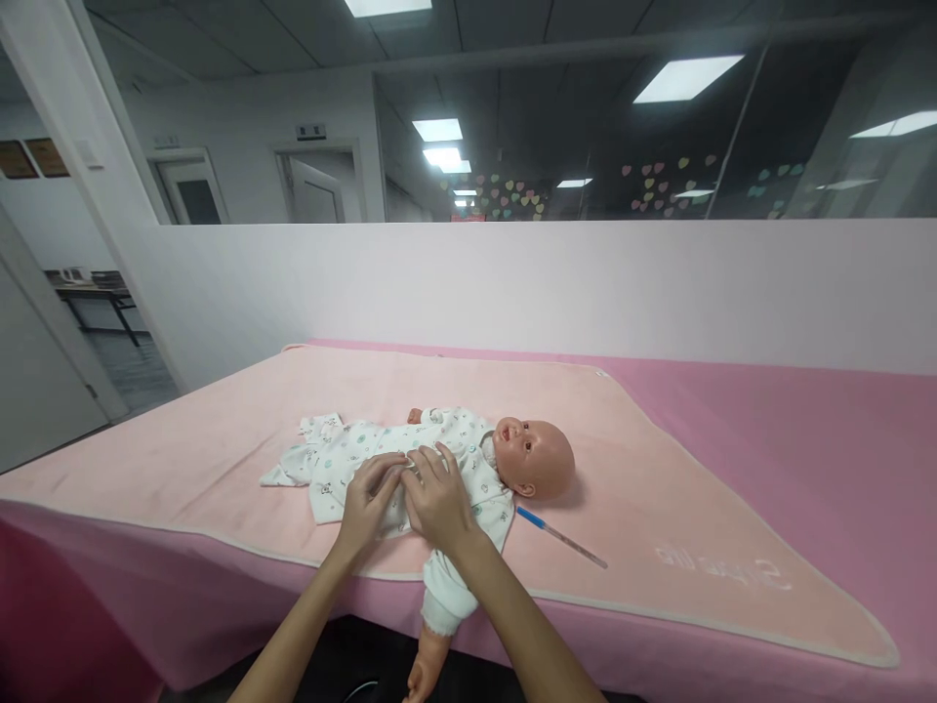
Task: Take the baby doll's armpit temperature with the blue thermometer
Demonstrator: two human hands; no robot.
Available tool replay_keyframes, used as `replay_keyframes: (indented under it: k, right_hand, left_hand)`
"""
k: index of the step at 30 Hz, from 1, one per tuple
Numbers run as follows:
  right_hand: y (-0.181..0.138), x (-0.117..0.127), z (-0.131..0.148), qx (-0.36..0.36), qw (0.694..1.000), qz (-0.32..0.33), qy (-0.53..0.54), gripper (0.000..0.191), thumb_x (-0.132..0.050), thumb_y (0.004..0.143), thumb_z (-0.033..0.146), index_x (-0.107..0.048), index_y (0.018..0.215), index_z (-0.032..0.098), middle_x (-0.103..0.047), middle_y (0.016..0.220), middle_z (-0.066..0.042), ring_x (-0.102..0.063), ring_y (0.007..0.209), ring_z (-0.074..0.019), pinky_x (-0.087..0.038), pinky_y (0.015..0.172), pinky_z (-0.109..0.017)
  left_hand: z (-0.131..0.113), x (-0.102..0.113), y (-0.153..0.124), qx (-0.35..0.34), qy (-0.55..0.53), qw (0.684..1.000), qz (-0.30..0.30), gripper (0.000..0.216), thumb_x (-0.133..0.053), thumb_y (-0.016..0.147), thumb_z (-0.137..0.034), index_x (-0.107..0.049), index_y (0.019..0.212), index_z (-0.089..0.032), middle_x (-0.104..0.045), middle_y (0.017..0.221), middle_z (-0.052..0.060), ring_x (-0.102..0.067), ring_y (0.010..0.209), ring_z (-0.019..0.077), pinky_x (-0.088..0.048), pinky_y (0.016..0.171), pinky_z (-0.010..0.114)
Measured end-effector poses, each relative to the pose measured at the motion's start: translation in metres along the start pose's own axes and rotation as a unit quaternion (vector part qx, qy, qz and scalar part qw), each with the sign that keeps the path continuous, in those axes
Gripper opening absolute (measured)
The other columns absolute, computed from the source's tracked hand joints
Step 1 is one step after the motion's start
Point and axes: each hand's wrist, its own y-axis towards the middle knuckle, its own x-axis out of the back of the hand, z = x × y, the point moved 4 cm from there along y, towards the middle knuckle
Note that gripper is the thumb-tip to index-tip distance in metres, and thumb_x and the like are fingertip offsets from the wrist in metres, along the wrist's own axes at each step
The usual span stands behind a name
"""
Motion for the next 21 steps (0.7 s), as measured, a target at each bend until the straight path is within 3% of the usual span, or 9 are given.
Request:
replay_keyframes:
  k: [5, 9, 11, 14, 17, 19, 21]
  right_hand:
    - [0.001, 0.003, -0.003, -0.016, 0.998, -0.018, 0.059, 0.019, -0.039, 0.086, 0.012, -0.056, 0.091, 0.018, -0.062, 0.087, -0.005, -0.054, 0.090, -0.0176, -0.033, 0.095, -0.042]
    - [0.002, 0.001, -0.005, -0.022, 0.996, 0.007, 0.085, 0.018, -0.038, 0.088, 0.014, -0.055, 0.086, 0.018, -0.060, 0.074, -0.002, -0.054, 0.075, -0.0145, -0.036, 0.091, -0.038]
    - [0.002, 0.001, -0.006, -0.022, 0.996, 0.011, 0.084, 0.017, -0.038, 0.088, 0.015, -0.055, 0.084, 0.018, -0.059, 0.072, -0.002, -0.052, 0.072, -0.0143, -0.037, 0.089, -0.037]
    - [0.000, 0.000, -0.007, -0.034, 0.996, 0.007, 0.079, 0.017, -0.039, 0.088, 0.017, -0.055, 0.083, 0.018, -0.058, 0.071, -0.003, -0.050, 0.071, -0.0155, -0.039, 0.081, -0.034]
    - [-0.001, -0.002, -0.009, -0.049, 0.996, 0.003, 0.079, 0.018, -0.039, 0.088, 0.017, -0.055, 0.082, 0.018, -0.057, 0.071, -0.004, -0.049, 0.072, -0.0166, -0.040, 0.076, -0.032]
    - [-0.001, -0.003, -0.009, -0.053, 0.995, 0.006, 0.081, 0.018, -0.038, 0.089, 0.018, -0.055, 0.083, 0.018, -0.057, 0.072, -0.004, -0.050, 0.073, -0.0167, -0.039, 0.075, -0.032]
    - [0.000, -0.003, -0.009, -0.055, 0.995, 0.009, 0.081, 0.017, -0.039, 0.089, 0.018, -0.055, 0.085, 0.017, -0.058, 0.074, -0.004, -0.051, 0.074, -0.0167, -0.039, 0.075, -0.032]
  left_hand:
    - [-0.006, 0.002, -0.003, -0.025, 0.036, 0.999, -0.008, 0.028, -0.040, 0.087, -0.032, -0.066, 0.087, -0.023, -0.054, 0.113, 0.005, -0.045, 0.110, 0.0215, -0.033, 0.096, 0.042]
    - [-0.006, 0.002, -0.004, -0.021, 0.090, 0.995, -0.034, 0.030, -0.040, 0.087, -0.033, -0.066, 0.077, -0.022, -0.056, 0.107, 0.004, -0.046, 0.104, 0.0222, -0.033, 0.092, 0.043]
    - [-0.002, 0.006, -0.004, -0.009, 0.103, 0.992, -0.074, 0.031, -0.041, 0.086, -0.034, -0.064, 0.071, -0.022, -0.058, 0.097, 0.003, -0.048, 0.097, 0.0220, -0.034, 0.088, 0.042]
    - [0.009, 0.017, -0.008, 0.051, 0.077, 0.979, -0.179, 0.036, -0.040, 0.086, -0.035, -0.056, 0.057, -0.020, -0.057, 0.081, 0.004, -0.049, 0.084, 0.0211, -0.037, 0.078, 0.039]
    - [0.014, 0.026, -0.011, 0.085, 0.053, 0.962, -0.252, 0.037, -0.038, 0.086, -0.034, -0.048, 0.053, -0.020, -0.054, 0.076, 0.003, -0.048, 0.080, 0.0205, -0.038, 0.071, 0.036]
    - [0.008, 0.024, -0.010, 0.052, 0.068, 0.970, -0.226, 0.033, -0.038, 0.086, -0.033, -0.050, 0.059, -0.020, -0.055, 0.078, 0.003, -0.048, 0.082, 0.0205, -0.037, 0.074, 0.036]
    - [-0.002, 0.017, -0.008, 0.006, 0.100, 0.983, -0.152, 0.023, -0.040, 0.085, -0.031, -0.054, 0.070, -0.021, -0.057, 0.081, 0.003, -0.049, 0.085, 0.0206, -0.035, 0.079, 0.037]
